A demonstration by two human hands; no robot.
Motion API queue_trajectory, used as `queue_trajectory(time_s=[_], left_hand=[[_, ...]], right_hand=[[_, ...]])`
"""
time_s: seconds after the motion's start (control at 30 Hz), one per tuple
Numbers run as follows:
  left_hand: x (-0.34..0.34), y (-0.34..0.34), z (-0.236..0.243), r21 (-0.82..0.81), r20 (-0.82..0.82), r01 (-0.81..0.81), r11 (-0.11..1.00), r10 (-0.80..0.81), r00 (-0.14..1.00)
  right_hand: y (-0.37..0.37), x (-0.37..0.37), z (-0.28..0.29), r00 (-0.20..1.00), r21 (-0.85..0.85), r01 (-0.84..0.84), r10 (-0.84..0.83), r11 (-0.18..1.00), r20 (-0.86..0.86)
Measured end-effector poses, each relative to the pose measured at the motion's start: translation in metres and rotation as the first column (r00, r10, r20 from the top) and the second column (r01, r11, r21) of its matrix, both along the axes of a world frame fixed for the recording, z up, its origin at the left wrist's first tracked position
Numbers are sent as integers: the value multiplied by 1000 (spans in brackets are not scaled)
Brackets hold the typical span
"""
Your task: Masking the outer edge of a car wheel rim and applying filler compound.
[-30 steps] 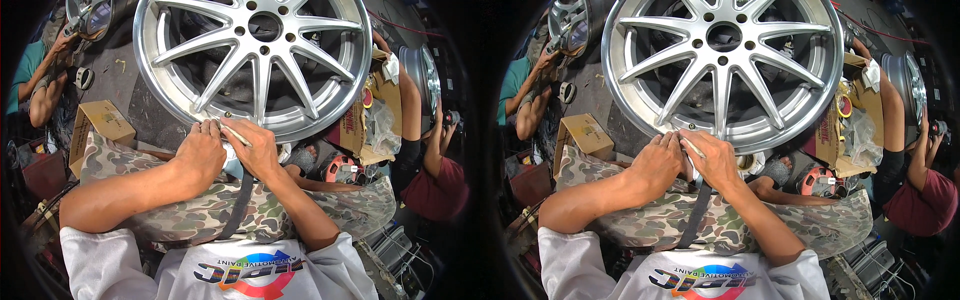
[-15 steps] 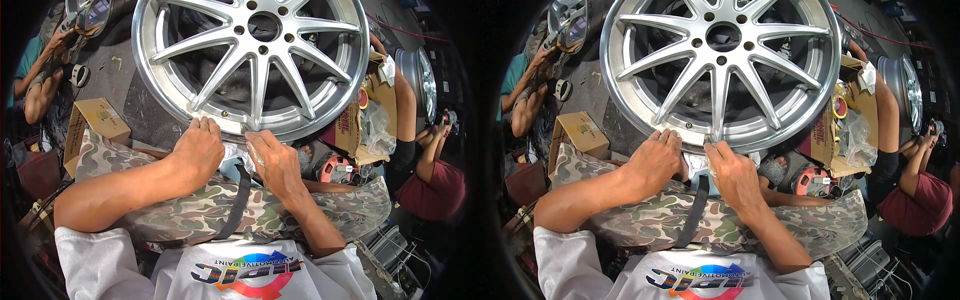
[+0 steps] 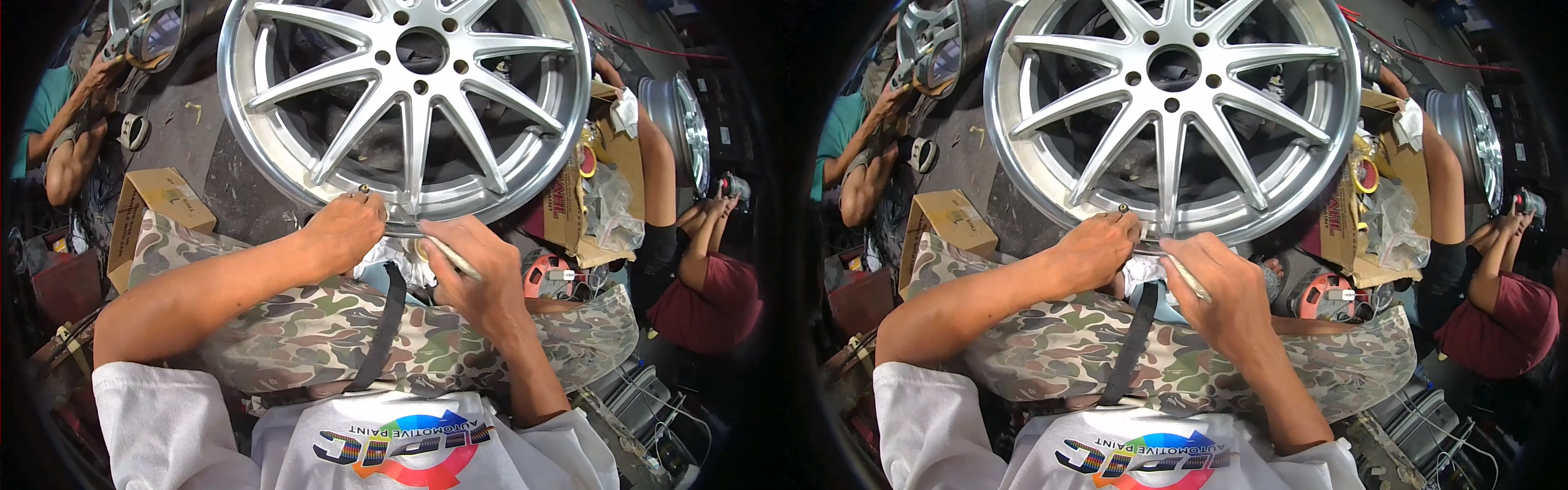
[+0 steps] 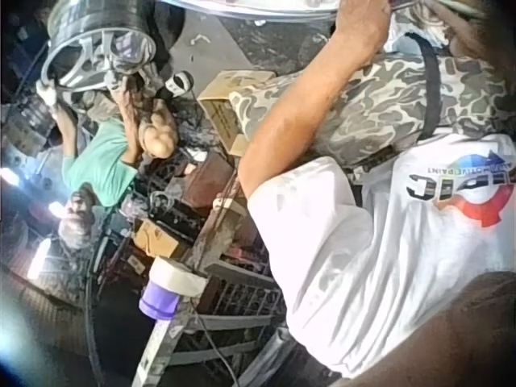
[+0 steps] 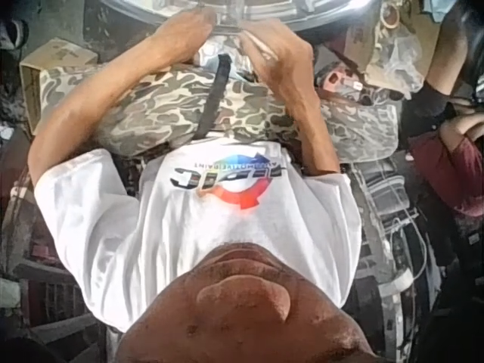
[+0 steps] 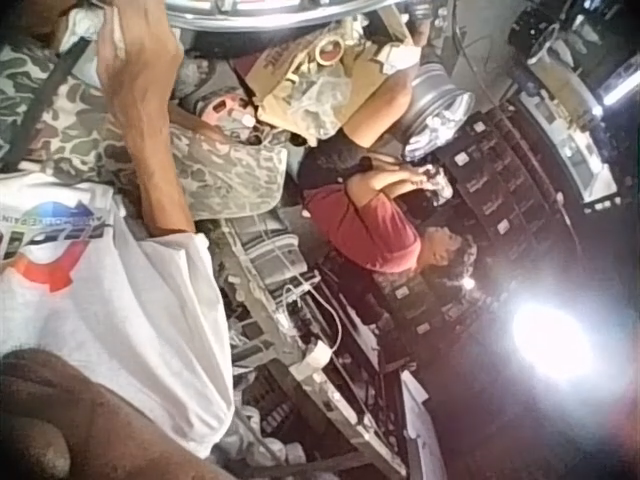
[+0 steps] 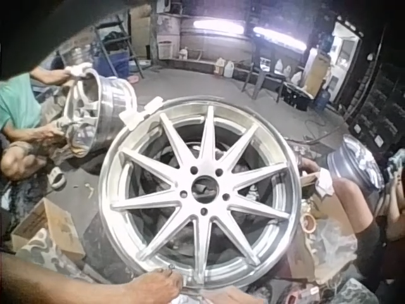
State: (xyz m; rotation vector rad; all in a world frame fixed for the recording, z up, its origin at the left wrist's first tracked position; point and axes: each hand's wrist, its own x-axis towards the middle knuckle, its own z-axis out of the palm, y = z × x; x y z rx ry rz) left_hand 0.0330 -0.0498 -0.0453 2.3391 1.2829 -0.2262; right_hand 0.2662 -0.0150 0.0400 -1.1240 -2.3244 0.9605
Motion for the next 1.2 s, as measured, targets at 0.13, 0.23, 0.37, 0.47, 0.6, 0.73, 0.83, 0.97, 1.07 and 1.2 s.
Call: queue_trajectory(time_s=[0.13, 0.23, 0.37, 0.47, 0.6, 0.73, 0.83, 0.97, 1.07, 1.2], left_hand=[[12, 0, 0, 63, -36, -1, 998, 3, 999], [26, -1, 19, 35, -168, 91, 995, -83, 982], [29, 2, 41, -93, -179, 27, 995, -43, 983], [17, 29, 72, -206, -139, -54, 977, 26, 990], [-34, 87, 99, -64, 70, -314, 947, 318, 945], [-133, 160, 140, 451, 389, -722, 526, 612, 689], [-207, 207, 139, 632, 381, -733, 253, 722, 577], [-263, 235, 125, 569, 302, -735, 369, 737, 605], [-246, 239, 132, 578, 257, -696, 425, 715, 650], [-198, 208, 167, 659, 318, -609, 441, 571, 757]], right_hand=[[2, 25, 25, 984, -118, 136, -149, 984, -101], [3, 52, 32, 977, -102, 209, -213, 973, -25], [15, 89, 24, 964, 50, 259, -254, 965, -78], [22, 109, 22, 856, -199, 443, -478, 874, -195], [33, 123, 20, 848, -88, 521, -526, 849, -61], [28, 135, -21, 927, 42, 362, -364, 931, 88], [21, 144, -56, 869, -8, 232, -204, 973, 451], [12, 156, -87, 845, -67, 190, -129, 979, 518], [11, 159, -88, 858, -52, 219, -167, 974, 486], [17, 148, -71, 852, 9, 251, -225, 968, 472]])
